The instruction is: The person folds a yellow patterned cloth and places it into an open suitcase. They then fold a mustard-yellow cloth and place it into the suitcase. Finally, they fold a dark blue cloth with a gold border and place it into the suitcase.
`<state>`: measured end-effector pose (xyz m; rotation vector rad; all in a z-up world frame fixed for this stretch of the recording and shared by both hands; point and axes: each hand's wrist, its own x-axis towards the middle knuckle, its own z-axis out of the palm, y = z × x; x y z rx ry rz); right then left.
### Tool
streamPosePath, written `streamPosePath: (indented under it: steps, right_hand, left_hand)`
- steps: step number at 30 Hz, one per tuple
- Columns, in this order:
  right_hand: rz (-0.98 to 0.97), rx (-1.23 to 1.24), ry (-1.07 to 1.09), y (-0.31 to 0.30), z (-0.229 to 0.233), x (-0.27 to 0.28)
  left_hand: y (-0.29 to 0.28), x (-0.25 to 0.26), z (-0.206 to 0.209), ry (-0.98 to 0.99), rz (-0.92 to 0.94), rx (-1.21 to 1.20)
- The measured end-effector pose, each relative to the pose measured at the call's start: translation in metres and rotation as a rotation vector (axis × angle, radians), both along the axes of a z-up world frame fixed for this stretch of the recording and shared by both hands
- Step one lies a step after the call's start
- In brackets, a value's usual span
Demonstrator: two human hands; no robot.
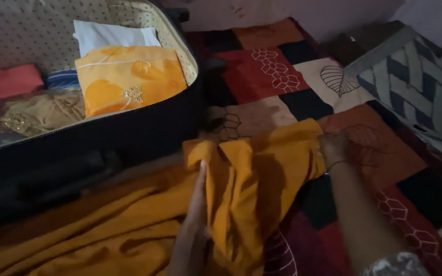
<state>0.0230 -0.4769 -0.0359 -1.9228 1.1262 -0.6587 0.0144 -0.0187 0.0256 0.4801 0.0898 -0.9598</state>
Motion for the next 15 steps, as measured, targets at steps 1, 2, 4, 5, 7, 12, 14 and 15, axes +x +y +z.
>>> streamPosePath:
  steps: [1,2,4,5,7,12,14,15]
  right_hand:
    - [0.005,-0.006,-0.003,0.013,0.008,-0.002]
    - [0.084,0.084,-0.042,0.030,0.020,-0.003]
    - [0.534,0.533,-0.263,0.078,0.054,-0.016]
    - [0.548,0.675,-0.119,0.106,0.078,-0.005]
    - [0.764,0.776,0.005,0.161,0.119,-0.010]
    - [0.902,0.218,0.324,0.224,0.167,-0.013]
    - [0.852,0.161,0.326,0.226,0.167,-0.011]
    - [0.802,0.170,0.312,0.224,0.166,-0.010]
  left_hand:
    - [-0.006,0.002,0.009,-0.001,-0.021,0.096]
    - [-0.010,0.002,0.017,-0.005,-0.042,0.191]
    - [-0.017,0.001,0.028,-0.178,-0.083,0.175]
    - [-0.022,0.002,0.031,-0.265,-0.103,0.165]
    - [-0.036,0.003,0.033,-0.319,-0.150,0.301]
    - [-0.063,-0.005,0.039,-0.564,-0.256,0.554]
    - [-0.063,-0.005,0.041,-0.675,-0.248,0.669]
    - [-0.062,-0.004,0.041,-0.730,-0.203,0.657]
